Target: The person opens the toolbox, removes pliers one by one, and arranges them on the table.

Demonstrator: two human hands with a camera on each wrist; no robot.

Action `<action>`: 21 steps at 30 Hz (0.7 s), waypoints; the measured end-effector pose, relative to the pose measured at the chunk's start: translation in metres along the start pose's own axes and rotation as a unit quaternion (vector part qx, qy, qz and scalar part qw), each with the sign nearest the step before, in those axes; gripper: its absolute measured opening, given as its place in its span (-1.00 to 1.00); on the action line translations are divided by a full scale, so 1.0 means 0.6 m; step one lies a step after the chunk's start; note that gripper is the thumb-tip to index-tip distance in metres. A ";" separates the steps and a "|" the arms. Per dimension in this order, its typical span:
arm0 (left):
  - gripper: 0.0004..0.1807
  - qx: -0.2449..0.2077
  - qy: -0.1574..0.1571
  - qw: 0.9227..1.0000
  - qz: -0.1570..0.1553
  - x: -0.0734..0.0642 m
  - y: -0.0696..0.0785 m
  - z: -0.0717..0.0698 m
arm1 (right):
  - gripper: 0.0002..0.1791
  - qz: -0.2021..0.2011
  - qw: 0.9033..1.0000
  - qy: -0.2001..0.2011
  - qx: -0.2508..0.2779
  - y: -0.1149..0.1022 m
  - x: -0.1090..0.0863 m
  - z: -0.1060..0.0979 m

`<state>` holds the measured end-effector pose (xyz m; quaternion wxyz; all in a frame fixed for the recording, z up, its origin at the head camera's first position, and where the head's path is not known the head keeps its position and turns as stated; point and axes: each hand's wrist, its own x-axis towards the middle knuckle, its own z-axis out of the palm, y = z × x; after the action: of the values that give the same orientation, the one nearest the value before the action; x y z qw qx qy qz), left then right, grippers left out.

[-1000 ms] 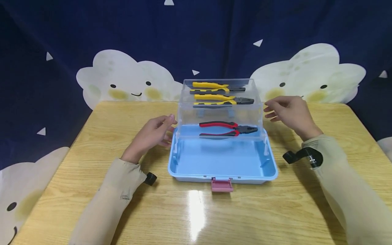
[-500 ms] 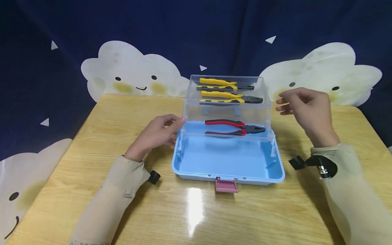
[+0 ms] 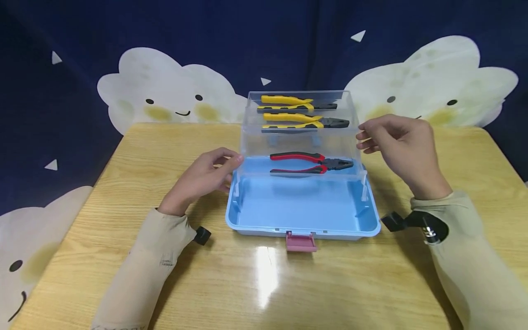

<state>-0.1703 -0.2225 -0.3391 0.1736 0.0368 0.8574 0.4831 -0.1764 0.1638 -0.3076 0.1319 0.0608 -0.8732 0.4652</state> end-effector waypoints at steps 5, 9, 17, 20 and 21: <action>-0.38 -0.006 -0.001 1.000 0.005 -0.004 0.001 -0.002 | -0.68 -0.022 1.000 -0.003 -0.017 -0.012 -0.007 0.005; -0.39 -0.017 -0.007 1.000 0.005 -0.009 0.003 -0.005 | -0.69 -0.034 0.999 -0.008 -0.026 -0.018 -0.012 0.008; -0.36 -0.014 -0.018 1.000 0.001 -0.017 0.004 -0.008 | -0.70 -0.049 0.998 -0.014 -0.031 -0.032 -0.020 0.013; -0.32 -0.005 -0.016 1.000 0.001 -0.018 0.005 -0.008 | -0.70 -0.056 0.998 -0.016 -0.026 -0.037 -0.024 0.015; -0.32 -0.003 -0.015 1.000 0.000 -0.019 0.005 -0.008 | -0.70 -0.059 0.998 -0.017 -0.026 -0.038 -0.025 0.015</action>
<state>-0.1616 -0.2273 -0.3313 0.1863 0.0436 0.8532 0.4852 -0.1585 0.1432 -0.2983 0.1457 0.1170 -0.8821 0.4325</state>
